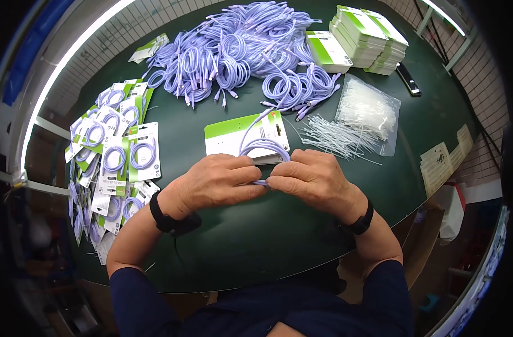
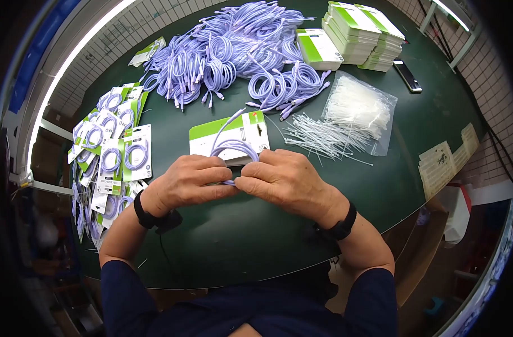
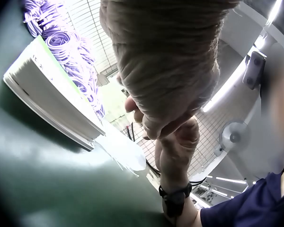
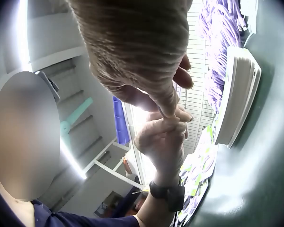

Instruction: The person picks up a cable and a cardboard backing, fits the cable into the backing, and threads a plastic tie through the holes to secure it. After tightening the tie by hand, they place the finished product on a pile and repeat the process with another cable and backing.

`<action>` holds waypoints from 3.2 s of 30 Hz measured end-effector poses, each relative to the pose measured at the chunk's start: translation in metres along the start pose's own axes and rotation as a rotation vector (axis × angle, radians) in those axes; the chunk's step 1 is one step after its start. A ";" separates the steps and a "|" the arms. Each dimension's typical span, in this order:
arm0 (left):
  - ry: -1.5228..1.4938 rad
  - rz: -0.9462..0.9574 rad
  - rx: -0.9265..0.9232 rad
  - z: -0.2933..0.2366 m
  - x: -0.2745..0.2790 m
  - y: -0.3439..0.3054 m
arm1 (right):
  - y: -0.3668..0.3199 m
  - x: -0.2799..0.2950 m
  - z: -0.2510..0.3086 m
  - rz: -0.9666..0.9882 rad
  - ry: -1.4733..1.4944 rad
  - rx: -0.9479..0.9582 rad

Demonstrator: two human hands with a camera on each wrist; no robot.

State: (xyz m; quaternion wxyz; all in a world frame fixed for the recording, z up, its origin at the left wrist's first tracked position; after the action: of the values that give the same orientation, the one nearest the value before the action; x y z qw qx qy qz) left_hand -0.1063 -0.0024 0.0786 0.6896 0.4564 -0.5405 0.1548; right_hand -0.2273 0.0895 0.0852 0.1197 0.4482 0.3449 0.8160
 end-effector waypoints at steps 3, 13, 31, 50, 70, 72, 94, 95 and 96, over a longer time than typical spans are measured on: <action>-0.042 -0.023 0.031 0.004 -0.004 0.001 | -0.002 -0.003 -0.012 0.002 0.061 -0.034; 0.053 0.005 0.706 0.071 -0.031 -0.051 | -0.006 0.013 -0.051 -0.075 0.052 -0.182; -0.051 0.174 0.707 0.080 -0.029 -0.069 | -0.017 0.019 -0.078 -0.191 0.459 -0.501; 0.267 0.164 0.577 -0.053 -0.021 -0.031 | -0.010 -0.031 0.012 0.057 0.336 -0.241; -1.610 -1.169 1.417 -0.076 -0.085 -0.076 | -0.025 -0.044 0.000 -0.084 0.395 -0.164; -1.653 -1.208 1.429 -0.078 -0.086 -0.076 | -0.027 -0.044 0.005 -0.058 0.403 -0.120; -1.102 -0.913 1.122 -0.040 -0.075 -0.062 | -0.002 -0.032 0.013 0.108 0.215 -0.214; -1.108 -0.905 1.129 -0.039 -0.075 -0.062 | -0.002 -0.031 0.011 0.092 0.223 -0.212; -1.080 -0.878 1.106 -0.038 -0.071 -0.060 | -0.003 -0.032 0.008 0.089 0.228 -0.224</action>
State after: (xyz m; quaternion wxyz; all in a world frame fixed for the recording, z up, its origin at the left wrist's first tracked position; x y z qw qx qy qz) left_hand -0.0669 0.0154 -0.0122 0.0184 0.9010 -0.4163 -0.1209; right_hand -0.2028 0.0794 0.0654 0.0927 0.3513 0.2429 0.8994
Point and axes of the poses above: each hand's wrist, its own y-axis towards the middle knuckle, its own x-axis out of the back of the hand, z = x × y, the point moved 8 cm from there along y, towards the middle knuckle, and after that the axes turned 12 degrees about -x, right-handed, at the moved point
